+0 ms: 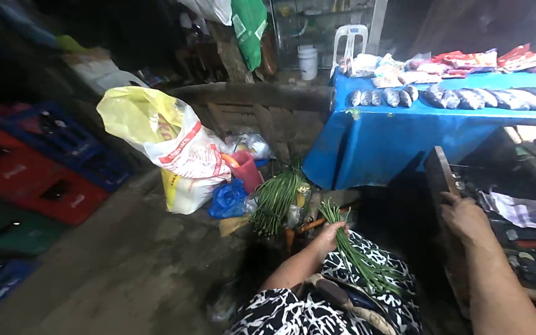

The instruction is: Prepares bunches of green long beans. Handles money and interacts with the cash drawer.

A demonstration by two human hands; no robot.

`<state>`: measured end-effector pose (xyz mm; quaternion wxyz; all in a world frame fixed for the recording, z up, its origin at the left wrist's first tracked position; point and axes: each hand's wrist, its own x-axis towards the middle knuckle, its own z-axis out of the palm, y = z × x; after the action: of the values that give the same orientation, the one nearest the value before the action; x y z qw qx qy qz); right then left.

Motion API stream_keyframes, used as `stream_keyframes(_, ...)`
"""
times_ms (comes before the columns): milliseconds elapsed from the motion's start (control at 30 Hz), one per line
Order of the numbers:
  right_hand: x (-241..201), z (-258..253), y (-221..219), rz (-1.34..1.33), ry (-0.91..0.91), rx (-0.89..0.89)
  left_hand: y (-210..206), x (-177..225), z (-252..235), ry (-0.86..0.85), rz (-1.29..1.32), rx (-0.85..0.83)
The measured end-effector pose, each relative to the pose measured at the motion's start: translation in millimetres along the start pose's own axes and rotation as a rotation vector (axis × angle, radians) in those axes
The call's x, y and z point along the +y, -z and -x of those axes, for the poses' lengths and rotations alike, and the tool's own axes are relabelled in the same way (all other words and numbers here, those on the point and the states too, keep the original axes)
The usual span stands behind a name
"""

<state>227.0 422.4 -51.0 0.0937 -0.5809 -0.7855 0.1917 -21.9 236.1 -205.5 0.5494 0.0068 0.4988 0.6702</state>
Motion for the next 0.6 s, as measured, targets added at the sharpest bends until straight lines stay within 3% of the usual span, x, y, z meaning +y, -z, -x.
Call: stream_keyframes(600, 1.5, -1.5, 0.6, -0.029, 0.019, -0.023, -3.0, 1.4, -8.3, 0.013, -0.018, -0.025)
